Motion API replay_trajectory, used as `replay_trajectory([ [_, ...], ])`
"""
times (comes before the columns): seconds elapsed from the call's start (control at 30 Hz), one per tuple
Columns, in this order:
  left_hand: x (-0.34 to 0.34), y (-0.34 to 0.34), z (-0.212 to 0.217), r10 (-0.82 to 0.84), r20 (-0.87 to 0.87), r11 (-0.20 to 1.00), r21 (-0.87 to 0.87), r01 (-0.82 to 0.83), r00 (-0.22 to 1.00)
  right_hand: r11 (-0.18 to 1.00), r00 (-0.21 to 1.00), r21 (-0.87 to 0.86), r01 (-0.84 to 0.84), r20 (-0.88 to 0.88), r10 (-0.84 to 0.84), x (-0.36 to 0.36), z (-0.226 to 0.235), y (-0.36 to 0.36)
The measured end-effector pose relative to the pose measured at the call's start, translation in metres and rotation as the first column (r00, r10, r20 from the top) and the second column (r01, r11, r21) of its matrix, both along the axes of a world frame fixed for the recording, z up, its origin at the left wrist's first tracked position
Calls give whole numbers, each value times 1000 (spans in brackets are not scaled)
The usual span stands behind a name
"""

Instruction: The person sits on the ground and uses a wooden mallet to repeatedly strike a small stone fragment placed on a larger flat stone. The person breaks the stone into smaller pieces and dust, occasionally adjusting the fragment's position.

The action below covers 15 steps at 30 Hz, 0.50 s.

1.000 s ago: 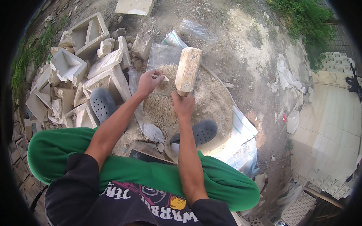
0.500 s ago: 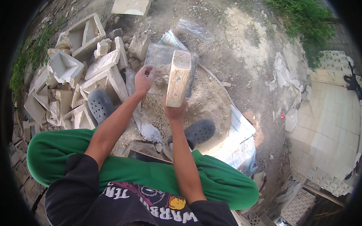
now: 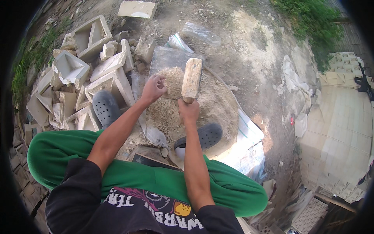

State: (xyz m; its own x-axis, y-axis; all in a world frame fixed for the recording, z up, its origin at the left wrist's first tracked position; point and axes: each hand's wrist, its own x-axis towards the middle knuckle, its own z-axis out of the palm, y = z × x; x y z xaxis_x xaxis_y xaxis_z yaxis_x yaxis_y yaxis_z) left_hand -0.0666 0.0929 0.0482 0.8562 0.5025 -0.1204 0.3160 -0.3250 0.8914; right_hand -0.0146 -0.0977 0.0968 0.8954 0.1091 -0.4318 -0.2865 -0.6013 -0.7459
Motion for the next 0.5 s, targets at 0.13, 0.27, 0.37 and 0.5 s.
replay_trajectory([
  [0.13,-5,-12,0,-120,15,941,321,109,993,995,998,76,66,-15,-65,1,5,-10],
  [0.27,-3,-15,-9,-113,-20,967,228,114,993,994,997,81,73,-33,-71,0,3,-17],
  [0.37,12,-16,-3,-80,-9,976,203,80,997,996,997,54,68,-32,-66,-1,4,-16],
  [0.5,31,-11,-2,-55,-5,990,127,55,998,1000,1000,19,13,-6,-13,-2,1,-12],
])
